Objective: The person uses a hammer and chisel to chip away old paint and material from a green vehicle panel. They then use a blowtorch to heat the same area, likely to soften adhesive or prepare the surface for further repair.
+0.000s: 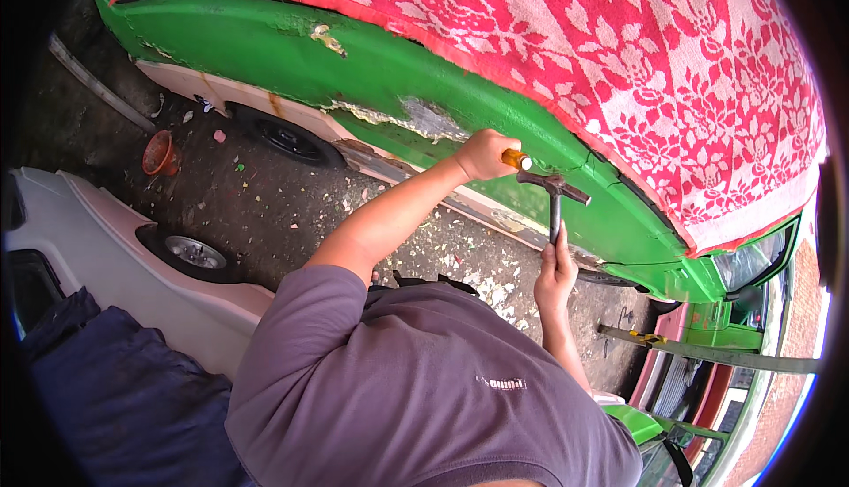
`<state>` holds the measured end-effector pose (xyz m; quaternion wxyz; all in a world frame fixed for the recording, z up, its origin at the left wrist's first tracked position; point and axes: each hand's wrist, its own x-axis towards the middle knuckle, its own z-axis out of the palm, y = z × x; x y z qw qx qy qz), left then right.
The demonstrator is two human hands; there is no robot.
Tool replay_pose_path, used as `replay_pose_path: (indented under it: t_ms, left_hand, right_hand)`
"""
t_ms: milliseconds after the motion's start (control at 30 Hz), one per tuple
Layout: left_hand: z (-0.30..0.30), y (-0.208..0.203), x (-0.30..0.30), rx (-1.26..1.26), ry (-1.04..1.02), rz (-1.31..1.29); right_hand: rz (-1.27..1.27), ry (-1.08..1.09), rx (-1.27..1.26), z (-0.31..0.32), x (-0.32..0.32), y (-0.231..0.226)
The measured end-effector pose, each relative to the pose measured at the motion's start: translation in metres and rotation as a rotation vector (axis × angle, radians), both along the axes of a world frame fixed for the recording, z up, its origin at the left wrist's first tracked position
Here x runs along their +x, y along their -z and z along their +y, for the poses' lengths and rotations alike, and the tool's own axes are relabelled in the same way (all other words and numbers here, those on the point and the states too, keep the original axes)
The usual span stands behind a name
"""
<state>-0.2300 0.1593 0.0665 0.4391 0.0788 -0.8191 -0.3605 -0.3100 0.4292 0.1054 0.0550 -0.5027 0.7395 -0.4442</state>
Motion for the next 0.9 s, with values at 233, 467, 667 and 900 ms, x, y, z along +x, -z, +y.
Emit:
replay_pose_path:
  t_ms: [233, 467, 667, 900]
  left_hand:
    - [0.006, 0.003, -0.001, -0.011, 0.009, -0.078]
    - [0.007, 0.002, -0.002, -0.035, -0.013, -0.033]
    - [0.009, 0.009, 0.001, -0.037, -0.006, -0.01]
    - [0.003, -0.001, -0.004, 0.022, -0.032, -0.005]
  right_hand:
    - [-0.04, 0.056, -0.064, 0.005, 0.008, -0.006]
    - [-0.2, 0.107, -0.212, 0.007, 0.01, -0.019]
    - [-0.265, 0.119, -0.234, 0.006, 0.002, -0.04]
    - [-0.058, 0.112, -0.116, -0.009, -0.011, -0.038]
